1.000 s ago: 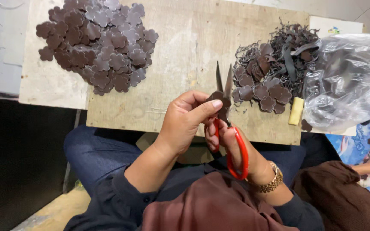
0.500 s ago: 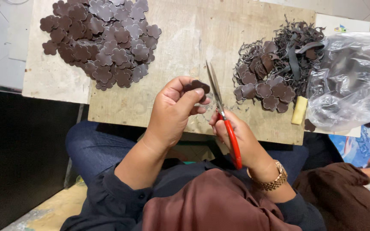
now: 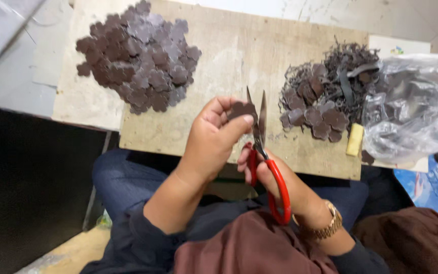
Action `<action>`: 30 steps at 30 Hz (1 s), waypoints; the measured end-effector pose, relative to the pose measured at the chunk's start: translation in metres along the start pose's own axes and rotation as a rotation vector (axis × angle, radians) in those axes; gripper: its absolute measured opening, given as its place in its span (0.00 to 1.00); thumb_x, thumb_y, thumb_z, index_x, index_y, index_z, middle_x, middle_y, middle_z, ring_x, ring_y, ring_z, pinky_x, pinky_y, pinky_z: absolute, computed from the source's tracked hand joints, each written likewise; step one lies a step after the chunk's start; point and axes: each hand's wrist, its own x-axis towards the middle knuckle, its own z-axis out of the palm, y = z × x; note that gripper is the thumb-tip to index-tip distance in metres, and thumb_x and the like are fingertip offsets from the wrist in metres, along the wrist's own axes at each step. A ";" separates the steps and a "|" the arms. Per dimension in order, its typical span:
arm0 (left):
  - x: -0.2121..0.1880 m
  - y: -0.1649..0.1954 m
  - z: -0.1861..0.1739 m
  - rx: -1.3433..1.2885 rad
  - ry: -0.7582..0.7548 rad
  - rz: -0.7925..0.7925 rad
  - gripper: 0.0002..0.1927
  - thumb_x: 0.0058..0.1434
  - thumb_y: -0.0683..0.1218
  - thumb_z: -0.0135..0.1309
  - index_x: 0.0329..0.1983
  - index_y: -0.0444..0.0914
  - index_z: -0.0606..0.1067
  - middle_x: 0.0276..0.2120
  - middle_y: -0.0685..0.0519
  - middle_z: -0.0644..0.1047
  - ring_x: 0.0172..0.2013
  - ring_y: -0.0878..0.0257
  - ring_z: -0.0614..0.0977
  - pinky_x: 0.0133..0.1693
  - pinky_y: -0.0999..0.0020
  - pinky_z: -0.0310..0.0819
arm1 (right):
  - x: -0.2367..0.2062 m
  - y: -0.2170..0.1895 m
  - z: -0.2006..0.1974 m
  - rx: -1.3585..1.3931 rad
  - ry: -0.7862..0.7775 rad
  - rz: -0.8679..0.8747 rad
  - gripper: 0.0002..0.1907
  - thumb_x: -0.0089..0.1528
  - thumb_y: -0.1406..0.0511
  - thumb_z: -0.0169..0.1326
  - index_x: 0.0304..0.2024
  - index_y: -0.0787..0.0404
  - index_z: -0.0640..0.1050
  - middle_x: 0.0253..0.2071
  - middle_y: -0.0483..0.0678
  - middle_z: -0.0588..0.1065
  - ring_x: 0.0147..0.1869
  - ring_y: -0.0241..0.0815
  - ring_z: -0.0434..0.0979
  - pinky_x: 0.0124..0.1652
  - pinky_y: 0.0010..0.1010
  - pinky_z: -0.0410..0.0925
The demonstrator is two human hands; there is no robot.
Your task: The person trims the edges of dark brown flower-shaped leather pieces using red-handled scissors. They hold each piece in the left hand and carefully cut along the perimeter, then place the finished piece into a growing pile on the left side of the table.
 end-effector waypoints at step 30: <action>-0.019 0.008 -0.010 0.128 -0.020 -0.030 0.17 0.61 0.34 0.56 0.48 0.36 0.63 0.38 0.51 0.77 0.34 0.68 0.81 0.38 0.72 0.82 | -0.016 -0.007 0.002 0.115 -0.106 0.105 0.42 0.64 0.35 0.51 0.53 0.67 0.71 0.43 0.44 0.68 0.43 0.35 0.64 0.46 0.26 0.64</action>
